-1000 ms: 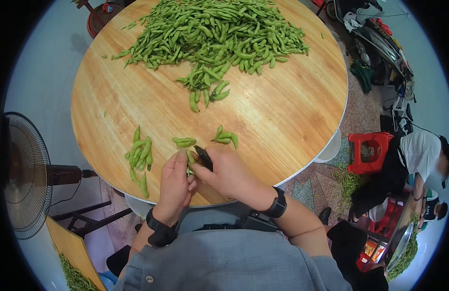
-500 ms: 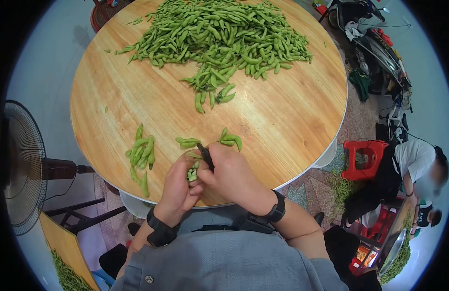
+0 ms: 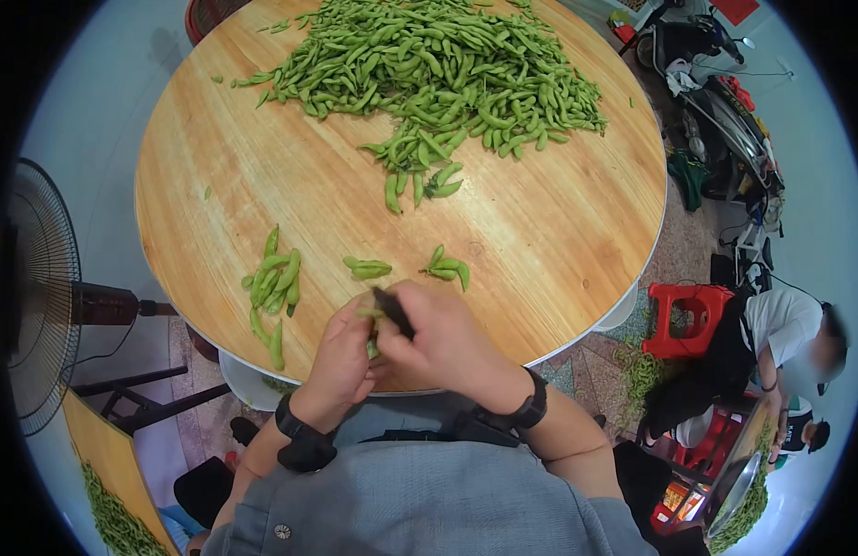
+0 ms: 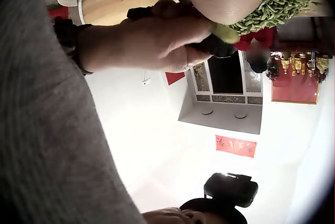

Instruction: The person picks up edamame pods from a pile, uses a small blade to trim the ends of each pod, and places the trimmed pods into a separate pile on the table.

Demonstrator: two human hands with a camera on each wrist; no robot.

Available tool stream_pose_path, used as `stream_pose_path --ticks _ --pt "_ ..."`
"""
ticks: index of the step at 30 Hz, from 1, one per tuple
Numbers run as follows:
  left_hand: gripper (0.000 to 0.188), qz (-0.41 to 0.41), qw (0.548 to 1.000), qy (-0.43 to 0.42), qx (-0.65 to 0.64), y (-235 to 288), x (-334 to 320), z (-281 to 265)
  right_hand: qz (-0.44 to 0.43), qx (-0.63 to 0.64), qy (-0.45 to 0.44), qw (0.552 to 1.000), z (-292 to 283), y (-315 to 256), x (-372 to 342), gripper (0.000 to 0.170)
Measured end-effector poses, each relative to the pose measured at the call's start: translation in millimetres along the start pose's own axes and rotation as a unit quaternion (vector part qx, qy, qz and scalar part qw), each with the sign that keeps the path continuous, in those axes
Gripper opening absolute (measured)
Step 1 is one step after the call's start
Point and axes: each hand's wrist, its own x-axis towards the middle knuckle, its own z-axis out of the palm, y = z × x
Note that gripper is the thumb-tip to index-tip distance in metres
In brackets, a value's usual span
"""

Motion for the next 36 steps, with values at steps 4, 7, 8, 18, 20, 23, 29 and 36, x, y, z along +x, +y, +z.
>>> stream_pose_path --ticks 4,7,8,18,20,23,29,36 --pt "0.021 -0.006 1.000 -0.028 0.007 1 -2 0 0.276 0.331 -0.051 0.901 -11 -8 7 0.004" --pt "0.023 -0.014 0.999 -0.035 -0.005 2 -1 -1 0.338 0.431 -0.048 0.835 -11 -7 7 0.002" --pt "0.024 -0.026 0.999 -0.035 -0.015 3 -2 -1 0.349 0.458 -0.030 0.817 -11 -6 7 0.001" --pt "0.024 0.015 0.995 -0.064 0.074 8 0 -4 0.271 0.243 0.001 0.931 -12 0 0 0.011" --pt "0.023 0.064 0.990 -0.052 0.117 7 0 -6 0.241 0.190 -0.005 0.952 -9 7 -2 0.010" --pt "0.025 0.097 0.964 0.012 0.247 4 4 -9 0.204 0.104 -0.011 0.973 -7 9 -4 0.010" --pt "0.028 0.269 0.860 0.034 0.432 0 9 -9 0.123 0.035 -0.002 0.992 -1 3 -5 0.017" --pt "0.025 -0.069 0.996 -0.051 -0.011 13 -8 -6 0.323 0.350 -0.079 0.876 -15 -7 2 0.013"
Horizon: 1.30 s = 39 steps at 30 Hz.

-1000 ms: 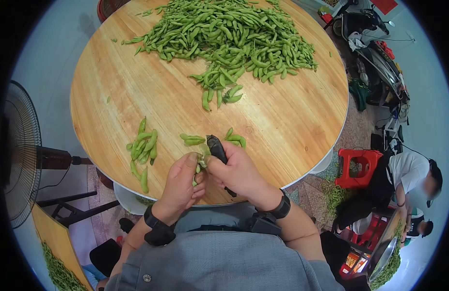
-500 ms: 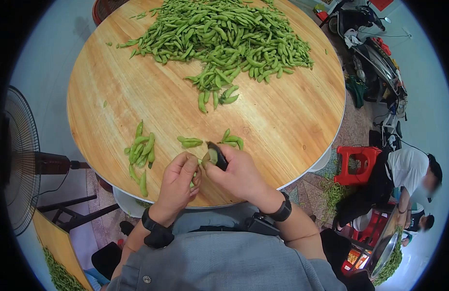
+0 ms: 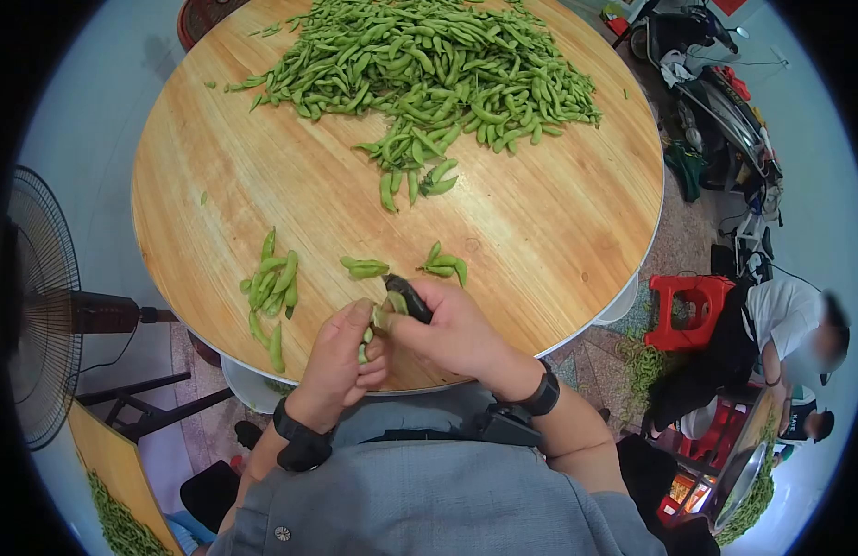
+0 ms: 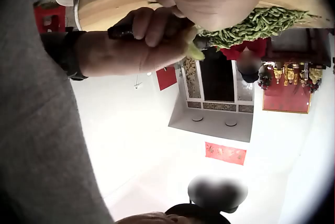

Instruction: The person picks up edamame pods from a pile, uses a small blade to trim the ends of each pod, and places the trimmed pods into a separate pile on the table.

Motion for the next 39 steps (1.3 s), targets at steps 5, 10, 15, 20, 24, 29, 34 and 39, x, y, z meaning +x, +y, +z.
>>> stream_pose_path --ticks 5,10,15,20,24,29,34,39 --pt "0.020 -0.046 0.998 -0.023 0.033 8 -21 -12 -0.139 -0.123 0.060 0.981 6 7 21 0.012" --pt "0.015 -0.110 0.992 -0.034 0.055 -1 -60 -36 -0.330 -0.400 0.110 0.848 -7 6 31 0.026" --pt "0.011 -0.121 0.990 -0.048 -0.058 -27 -82 -85 -0.211 -0.304 0.234 0.899 -56 -7 18 0.020" --pt "0.022 -0.114 0.975 0.155 -0.113 -62 -60 -150 -0.203 -0.373 0.251 0.870 -67 6 10 0.019" --pt "0.036 0.009 0.961 0.249 -0.119 -65 -18 -102 -0.233 -0.469 0.233 0.819 -65 18 9 0.018" --pt "0.033 0.051 0.960 0.107 -0.255 -63 6 -73 -0.187 -0.494 0.245 0.813 -61 21 10 0.019" --pt "0.031 0.025 0.972 0.115 -0.203 -49 29 -74 -0.187 -0.493 0.239 0.815 -69 22 7 0.019" --pt "0.029 -0.010 0.983 0.129 -0.132 -56 27 -86 -0.141 -0.344 0.250 0.894 -68 23 0 0.018"
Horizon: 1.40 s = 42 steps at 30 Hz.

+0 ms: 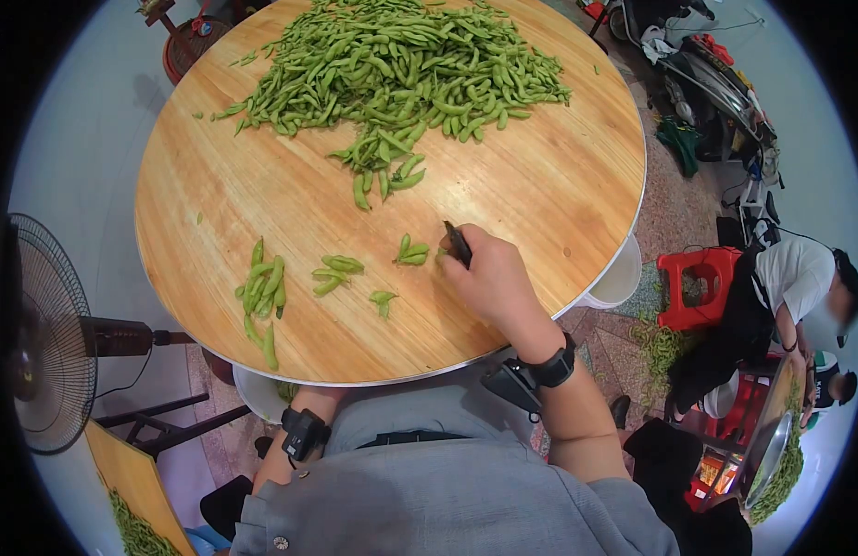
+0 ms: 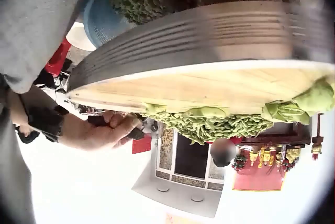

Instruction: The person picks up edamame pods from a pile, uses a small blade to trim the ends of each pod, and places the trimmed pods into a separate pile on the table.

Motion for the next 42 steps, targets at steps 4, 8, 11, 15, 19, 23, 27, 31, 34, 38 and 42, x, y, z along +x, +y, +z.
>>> stream_pose_path --ticks 4,8,11,15,19,23,27,31,34,38,42 --pt "0.028 -0.023 0.998 0.016 0.064 -6 6 -1 -0.030 0.040 -0.047 0.998 15 -21 1 0.019" --pt "0.027 -0.038 0.991 0.024 0.124 2 9 -10 -0.094 0.046 0.032 0.994 18 -24 10 0.019" --pt "0.026 -0.050 0.985 0.032 0.160 2 8 -23 -0.139 -0.088 0.078 0.983 16 -11 14 0.018" --pt "0.026 -0.063 0.976 0.045 0.203 8 -39 -70 -0.094 -0.126 0.030 0.987 16 -9 12 0.018" --pt "0.021 -0.136 0.953 -0.083 0.256 39 -104 -20 -0.043 0.046 -0.001 0.998 14 -13 11 0.020" --pt "0.019 0.013 0.968 -0.149 0.203 40 -103 36 -0.045 0.111 -0.070 0.990 13 -28 6 0.020" --pt "0.023 0.183 0.952 -0.040 0.242 35 -73 89 -0.030 0.162 -0.148 0.975 11 -46 -4 0.018" --pt "0.026 0.182 0.920 -0.043 0.345 31 -50 104 -0.067 0.177 -0.110 0.976 22 -43 -11 0.018" --pt "0.025 0.241 0.920 -0.013 0.310 31 -45 107 -0.029 0.167 -0.068 0.983 25 -35 -9 0.018" --pt "0.017 0.264 0.921 -0.029 0.284 30 -49 111 -0.142 -0.055 0.045 0.987 28 -13 1 0.023" --pt "0.012 0.227 0.927 -0.052 0.293 24 -43 106 -0.114 0.079 -0.005 0.990 22 -36 -7 0.021"
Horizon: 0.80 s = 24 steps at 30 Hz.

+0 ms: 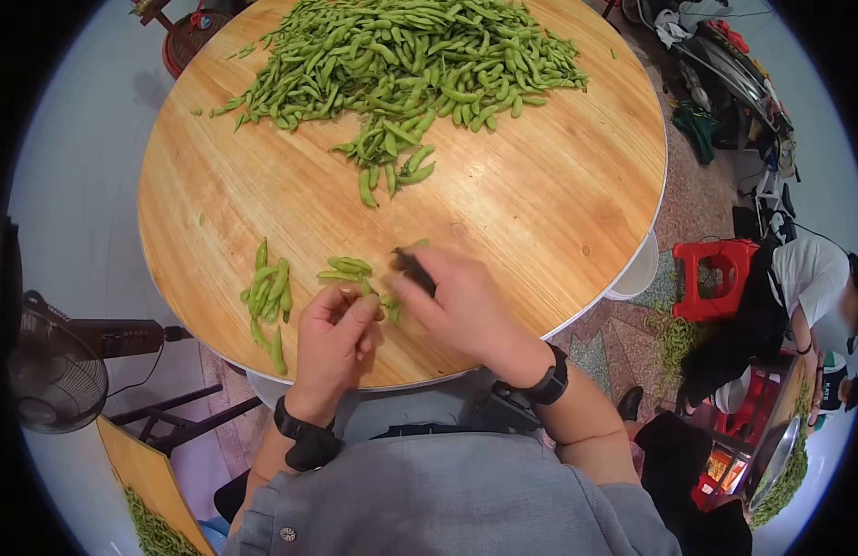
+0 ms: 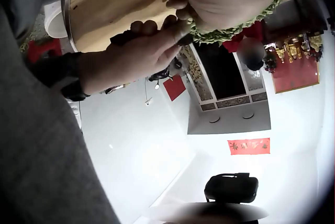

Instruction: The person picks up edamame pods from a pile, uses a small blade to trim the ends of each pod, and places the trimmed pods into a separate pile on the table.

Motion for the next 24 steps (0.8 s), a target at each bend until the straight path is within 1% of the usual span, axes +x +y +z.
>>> stream_pose_path --ticks 1,2,3,4,5,6,7,8,9,11,12,13,14,16,17,19,20,21,22,23,24 --pt "0.010 -0.008 0.999 -0.009 0.039 0 0 -1 0.065 0.111 -0.085 0.988 -2 -6 -1 0.020" --pt "0.009 -0.017 0.997 -0.018 0.077 -1 1 -2 0.066 0.111 -0.083 0.988 -3 -6 -3 0.020" --pt "0.009 -0.018 0.997 -0.020 0.077 -2 1 -3 0.083 0.099 -0.116 0.985 -4 -6 -4 0.018" --pt "0.009 -0.022 0.995 -0.038 0.089 -3 0 -5 0.100 0.087 -0.149 0.980 -3 -6 -5 0.017" --pt "0.010 -0.024 0.993 -0.056 0.100 -3 0 -7 0.100 0.088 -0.149 0.980 -3 -5 -5 0.017" --pt "0.010 -0.024 0.993 -0.056 0.101 -3 0 -8 0.100 0.137 -0.142 0.975 -1 -3 -6 0.017" --pt "0.013 -0.058 0.993 -0.081 0.067 -3 -1 -9 0.100 0.186 -0.134 0.968 0 -2 -6 0.016" --pt "0.016 -0.091 0.990 -0.105 0.033 -3 -2 -9 0.100 0.186 -0.134 0.968 -1 -1 -6 0.016" --pt "0.016 -0.092 0.990 -0.106 0.034 -2 -3 -8 0.110 0.192 -0.124 0.967 -1 1 -6 0.017" --pt "0.022 -0.097 0.984 -0.132 -0.069 2 -6 -6 0.120 0.197 -0.114 0.966 -1 3 -7 0.019" --pt "0.022 -0.097 0.984 -0.132 -0.068 4 -7 -5 0.101 0.187 -0.108 0.971 1 6 -9 0.021" --pt "0.022 -0.117 0.980 -0.129 -0.099 7 -7 -5 0.082 0.178 -0.104 0.975 2 7 -11 0.023" --pt "0.023 -0.136 0.974 -0.125 -0.130 8 -7 -6 0.081 0.178 -0.104 0.975 1 5 -12 0.023" --pt "0.022 -0.121 0.977 -0.130 -0.115 2 -8 -8 0.074 0.088 -0.143 0.983 -3 2 -13 0.029" --pt "0.021 -0.108 0.980 -0.135 -0.100 -1 -8 -9 0.073 0.089 -0.143 0.983 -3 3 -15 0.029" --pt "0.019 -0.093 0.985 -0.120 -0.081 -4 -8 -11 0.029 0.101 -0.153 0.983 -2 4 -18 0.033" --pt "0.018 -0.079 0.989 -0.106 -0.064 -4 -8 -11 0.029 0.102 -0.153 0.983 -3 2 -19 0.033" --pt "0.018 -0.078 0.989 -0.106 -0.063 -5 -8 -11 0.034 0.109 -0.169 0.979 -5 -2 -19 0.035" --pt "0.016 -0.063 0.993 -0.089 -0.042 -6 -8 -11 0.040 0.115 -0.186 0.975 -7 -4 -20 0.036" --pt "0.015 -0.048 0.996 -0.072 -0.021 -6 -8 -10 0.040 0.116 -0.185 0.975 -6 -4 -21 0.036" --pt "0.015 -0.049 0.996 -0.072 -0.020 -7 -8 -10 0.026 0.119 -0.183 0.976 -5 -3 -22 0.037"
